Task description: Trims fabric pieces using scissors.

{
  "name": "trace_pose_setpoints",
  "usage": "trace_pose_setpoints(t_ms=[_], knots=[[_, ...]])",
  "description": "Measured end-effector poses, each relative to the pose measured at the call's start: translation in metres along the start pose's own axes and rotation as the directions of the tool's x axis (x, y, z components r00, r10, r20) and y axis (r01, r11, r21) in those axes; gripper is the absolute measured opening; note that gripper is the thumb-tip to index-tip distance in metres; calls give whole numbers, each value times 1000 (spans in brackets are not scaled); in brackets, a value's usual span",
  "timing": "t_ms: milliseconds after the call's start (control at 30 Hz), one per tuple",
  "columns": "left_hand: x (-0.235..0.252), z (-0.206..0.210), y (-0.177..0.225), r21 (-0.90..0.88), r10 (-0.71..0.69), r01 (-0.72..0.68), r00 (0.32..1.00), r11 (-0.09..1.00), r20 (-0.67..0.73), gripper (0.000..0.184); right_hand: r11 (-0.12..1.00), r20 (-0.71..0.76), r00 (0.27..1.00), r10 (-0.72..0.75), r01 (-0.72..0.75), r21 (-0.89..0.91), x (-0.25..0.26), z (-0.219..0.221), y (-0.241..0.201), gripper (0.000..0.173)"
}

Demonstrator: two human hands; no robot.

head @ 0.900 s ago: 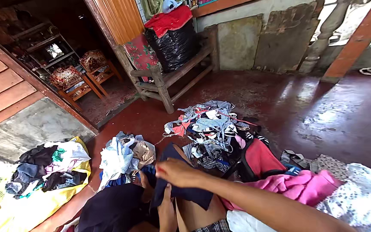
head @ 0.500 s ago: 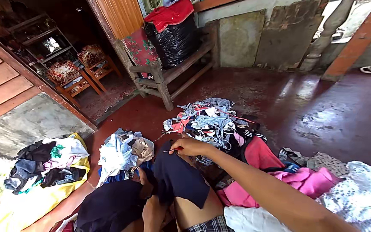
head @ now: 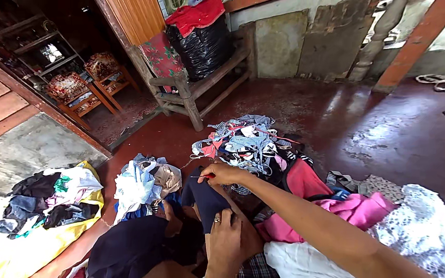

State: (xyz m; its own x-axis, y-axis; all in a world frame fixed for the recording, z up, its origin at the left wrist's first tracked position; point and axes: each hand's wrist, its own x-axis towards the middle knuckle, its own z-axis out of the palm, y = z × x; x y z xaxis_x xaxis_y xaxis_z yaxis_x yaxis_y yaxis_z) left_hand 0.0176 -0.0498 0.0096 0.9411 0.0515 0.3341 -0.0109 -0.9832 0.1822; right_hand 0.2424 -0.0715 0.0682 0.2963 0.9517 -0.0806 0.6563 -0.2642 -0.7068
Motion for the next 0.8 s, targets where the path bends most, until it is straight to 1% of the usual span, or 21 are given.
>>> trace_pose_setpoints(t_ms=[100, 200, 300, 400, 467, 533, 633, 700, 800], knots=[[-8, 1, -15, -73, -8, 3, 998, 997, -68, 22, 1000, 15, 1000, 5, -5, 9, 2, 0, -1, 32], [-15, 6, -28, -243, -43, 5, 988, 970, -151, 21, 1000, 18, 1000, 7, -8, 22, 4, 0, 1, 31], [-17, 15, -33, -360, -172, 88, 963, 929, -208, 21, 1000, 22, 1000, 10, -10, 13, 4, -1, 2, 32], [-14, 19, -33, -422, -274, 156, 933, 893, -234, 24, 1000, 15, 1000, 11, -11, -11, 4, -2, 1, 32], [-12, 15, -34, -534, -334, 166, 913, 829, -235, 18, 1000, 20, 1000, 15, -14, -23, 3, -2, 0, 32], [-8, 6, -35, -669, -400, 153, 887, 727, -232, 14, 999, 28, 1000, 8, -7, -32, 2, -3, -1, 33], [-1, -23, -42, -763, -453, 136, 864, 632, -220, 11, 998, 41, 999, 29, -27, -59, 1, -5, -4, 36], [4, -45, -50, -782, -461, 135, 862, 608, -209, 10, 997, 38, 999, 29, -26, -75, 2, -4, -5, 38], [15, -82, -65, -769, -461, 145, 862, 623, -211, 10, 994, 14, 1000, 23, -21, -105, 1, -1, -8, 43]])
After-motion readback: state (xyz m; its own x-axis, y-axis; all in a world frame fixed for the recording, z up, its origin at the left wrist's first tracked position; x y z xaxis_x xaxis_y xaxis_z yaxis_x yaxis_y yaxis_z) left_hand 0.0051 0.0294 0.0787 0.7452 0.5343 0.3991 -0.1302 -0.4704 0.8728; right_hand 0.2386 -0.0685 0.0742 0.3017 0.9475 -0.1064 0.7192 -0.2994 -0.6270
